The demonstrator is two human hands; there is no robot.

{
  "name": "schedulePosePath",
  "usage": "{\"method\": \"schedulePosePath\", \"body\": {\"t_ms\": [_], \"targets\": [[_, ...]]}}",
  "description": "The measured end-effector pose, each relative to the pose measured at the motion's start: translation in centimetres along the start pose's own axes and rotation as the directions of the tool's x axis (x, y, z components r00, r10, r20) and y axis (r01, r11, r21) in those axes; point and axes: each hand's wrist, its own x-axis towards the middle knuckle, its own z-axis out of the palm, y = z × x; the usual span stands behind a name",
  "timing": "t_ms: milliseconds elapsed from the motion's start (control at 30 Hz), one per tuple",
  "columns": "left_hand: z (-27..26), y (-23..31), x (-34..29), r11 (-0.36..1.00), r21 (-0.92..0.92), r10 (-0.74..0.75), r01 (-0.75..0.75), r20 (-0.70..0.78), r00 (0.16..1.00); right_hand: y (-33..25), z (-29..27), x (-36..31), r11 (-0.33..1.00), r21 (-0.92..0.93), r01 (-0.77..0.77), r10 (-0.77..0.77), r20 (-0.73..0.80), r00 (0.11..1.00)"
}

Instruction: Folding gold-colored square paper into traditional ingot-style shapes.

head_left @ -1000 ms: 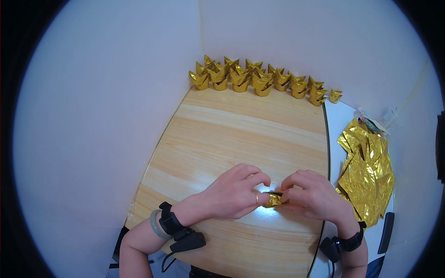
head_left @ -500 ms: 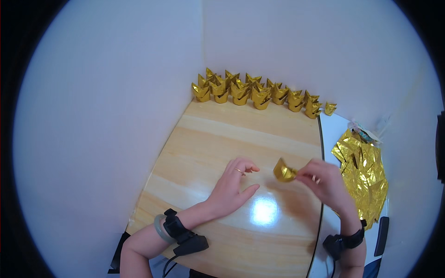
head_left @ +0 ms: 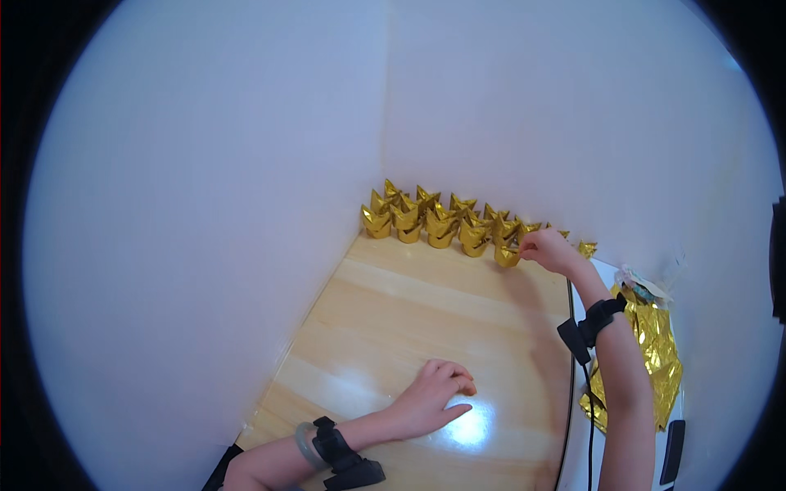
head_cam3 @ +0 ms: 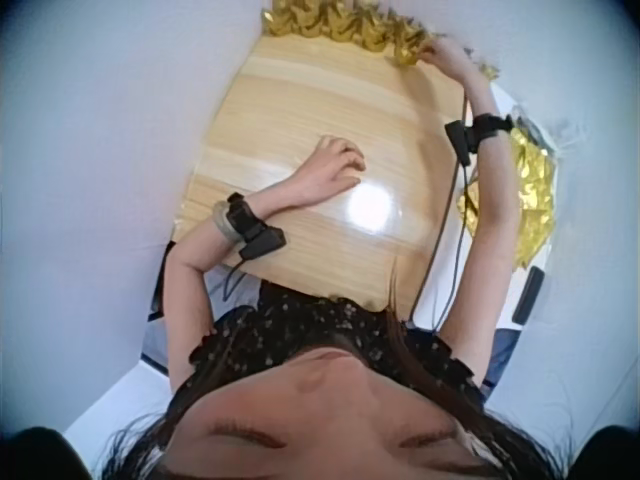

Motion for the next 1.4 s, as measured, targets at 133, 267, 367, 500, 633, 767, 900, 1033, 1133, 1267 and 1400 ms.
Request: {"method": "schedulePosePath", "body": {"t_ms": [133,267,367,500,633,767,900,1033,1133,1267,1400], "targets": [[-0.2,0.2,0.1,1.0,0.003,0.002,-0.002,0.015,1.0,1.3,1.1,0.9,0.999,-0.04,-0.022,0.022,-0.005,1.0],[-0.5,0.5,0.0,1.0,0.011,-0.016,0.015,0.015,1.0,1.7,1.8,1.7,0.999,-0.044,-0.032,0.032,-0.001,0.999],[-0.4,0.3,0.2,1.0,0.014,-0.009,0.008,0.024,1.0,2.2,2.1,1.7,0.999,-0.012,-0.05,0.05,-0.02,0.999],[-0.7,0.4,0.1,1.0,0.007,-0.024,0.024,0.026,0.999,1.8,1.7,0.9,0.992,-0.048,-0.114,0.111,-0.056,0.992],[-0.6,0.7,0.2,1.0,-0.012,-0.025,0.025,0.05,0.998,1.9,-2.1,-2.2,0.99,-0.086,-0.114,0.106,-0.093,0.99],[-0.4,0.6,0.4,1.0,-0.006,-0.018,0.019,0.046,0.999,2.3,-6.6,-8.0,0.991,-0.031,-0.128,0.13,0.063,0.99],[-1.0,0.6,0.0,0.998,0.029,-0.054,0.054,0.025,0.998,0.9,-10.3,-15.5,0.961,-0.124,-0.245,0.269,0.243,0.932],[-0.9,1.0,0.4,0.999,0.019,-0.045,0.045,0.044,0.998,-0.8,-11.2,-23.8,0.812,-0.412,-0.414,0.567,0.386,0.728],[-1.0,1.5,0.6,0.998,0.017,-0.063,0.062,0.057,0.996,-3.9,-9.5,-28.2,0.783,-0.353,-0.512,0.622,0.423,0.659],[-1.0,1.3,0.4,0.998,0.029,-0.054,0.053,0.044,0.998,-6.9,-5.9,-30.0,0.828,-0.295,-0.476,0.56,0.436,0.704],[-1.0,1.0,0.4,0.999,0.031,-0.034,0.033,0.047,0.998,-5.6,-3.8,-30.7,0.828,-0.167,-0.536,0.554,0.396,0.733]]}}
